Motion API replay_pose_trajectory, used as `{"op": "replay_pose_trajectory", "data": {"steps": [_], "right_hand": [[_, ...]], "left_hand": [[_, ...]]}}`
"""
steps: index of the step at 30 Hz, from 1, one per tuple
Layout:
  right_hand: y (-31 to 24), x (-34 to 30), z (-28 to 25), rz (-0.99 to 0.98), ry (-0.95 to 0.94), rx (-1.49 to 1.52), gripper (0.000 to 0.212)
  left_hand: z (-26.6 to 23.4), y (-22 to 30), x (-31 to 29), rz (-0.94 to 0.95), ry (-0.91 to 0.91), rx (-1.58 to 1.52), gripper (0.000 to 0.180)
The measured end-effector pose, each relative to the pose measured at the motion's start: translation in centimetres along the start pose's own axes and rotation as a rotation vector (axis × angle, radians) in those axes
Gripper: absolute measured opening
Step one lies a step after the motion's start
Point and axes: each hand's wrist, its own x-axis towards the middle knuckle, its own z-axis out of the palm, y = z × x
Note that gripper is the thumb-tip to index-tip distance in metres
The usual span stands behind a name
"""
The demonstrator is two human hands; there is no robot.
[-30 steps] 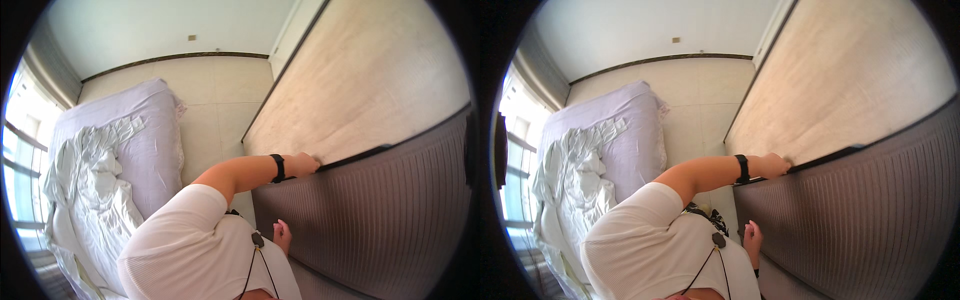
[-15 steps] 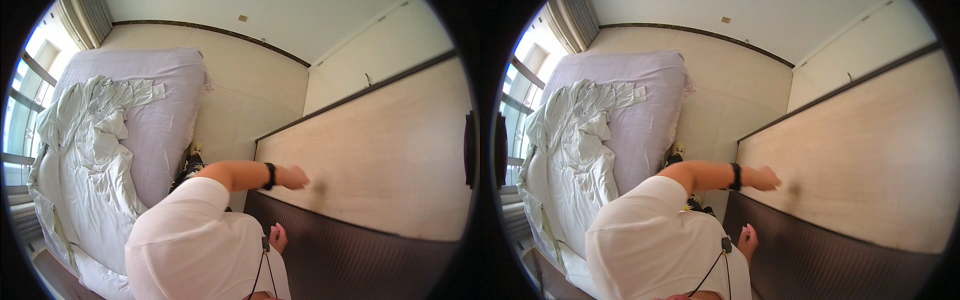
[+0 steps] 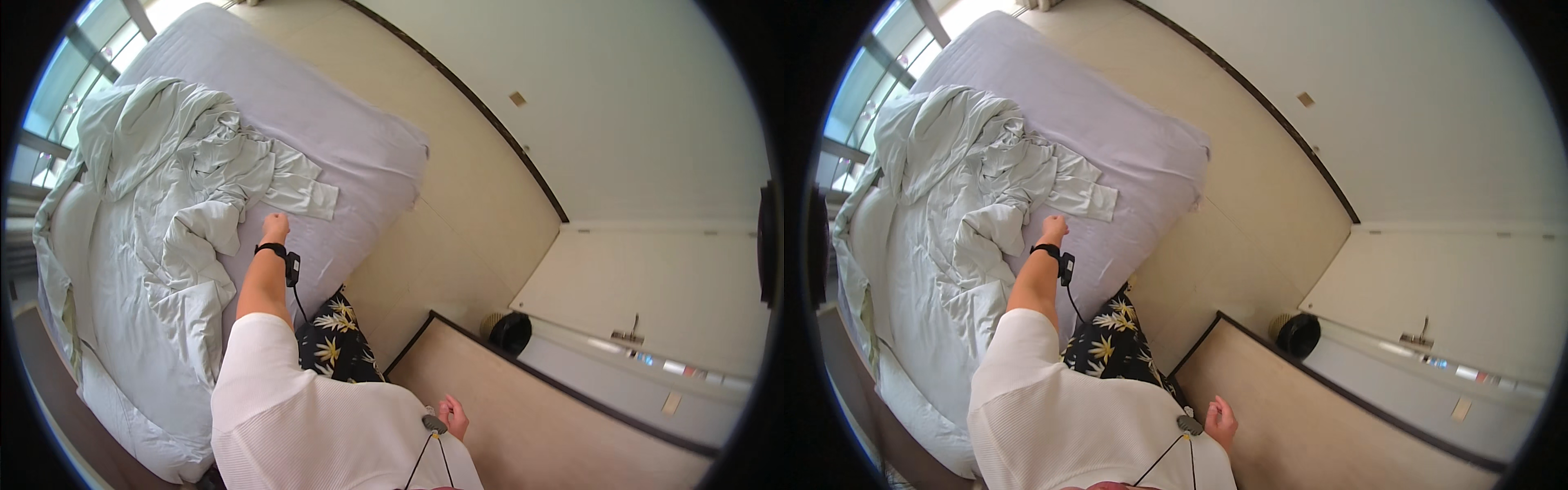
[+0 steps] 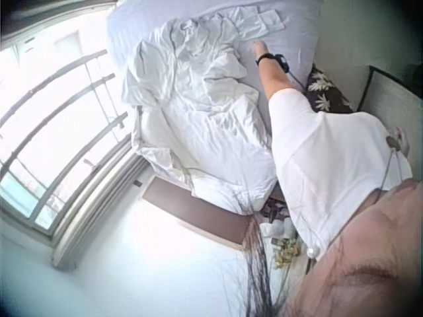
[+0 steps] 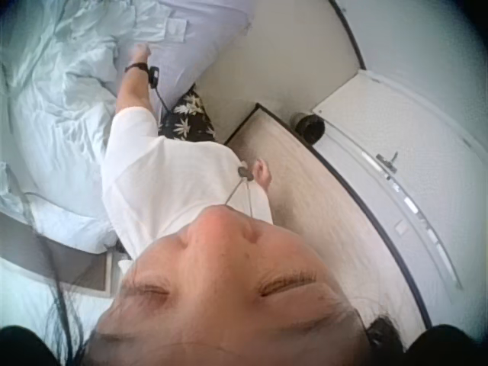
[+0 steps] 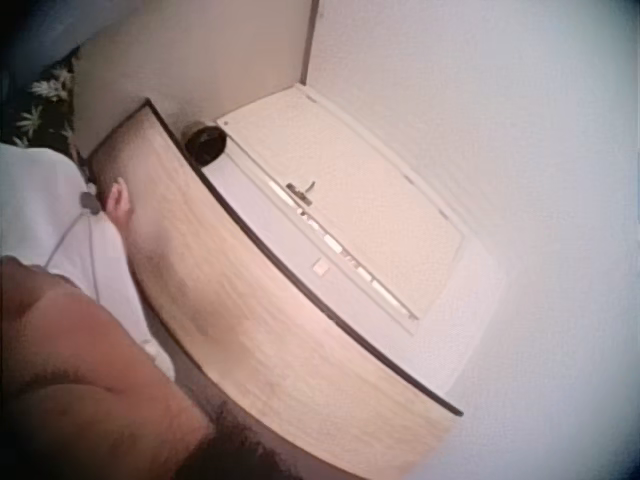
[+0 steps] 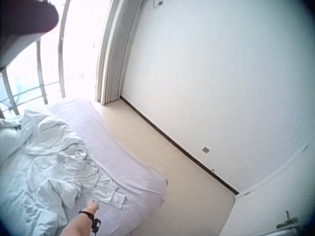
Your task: The person picks up a stack of folded clothes from a bed and places them into a closet, followed by a small green cloth and a light-colored top which they first fold on the bed before placing it in the closet.
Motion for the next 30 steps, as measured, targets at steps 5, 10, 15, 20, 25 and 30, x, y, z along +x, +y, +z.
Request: {"op": "replay_pose_trajectory", "data": {"steps": [5, 10, 15, 20, 25, 30], "right_hand": [[-3.2, 7.7, 0.7, -0.088, -0.186, -0.136, 0.023], [-5.7, 13.1, 2.7, -0.182, -0.318, -0.244, 0.023], [-8.3, 18.6, 4.2, -0.291, -0.449, -0.290, 0.023], [-13.8, 27.3, 8.8, -0.423, -0.623, -0.251, 0.029], [-19.5, 36.8, 21.3, -0.057, -1.198, 0.011, 0.064], [-25.3, 37.0, 31.5, 0.577, -1.728, 0.144, 0.055]], "left_hand": [[1.3, 0.8, 1.5, -0.320, 0.054, -0.256, 0.036], [3.7, 4.9, 1.5, -0.592, 0.125, -0.811, 0.036], [2.3, 5.8, 2.4, -0.355, 0.053, -0.935, 0.018], [-0.8, 13.0, -9.6, 0.276, -0.570, -0.488, 0.023], [-4.9, 18.3, -23.1, 0.628, -0.824, -0.298, 0.026], [-1.8, 23.2, -27.8, 0.626, -0.965, -0.551, 0.021]]}}
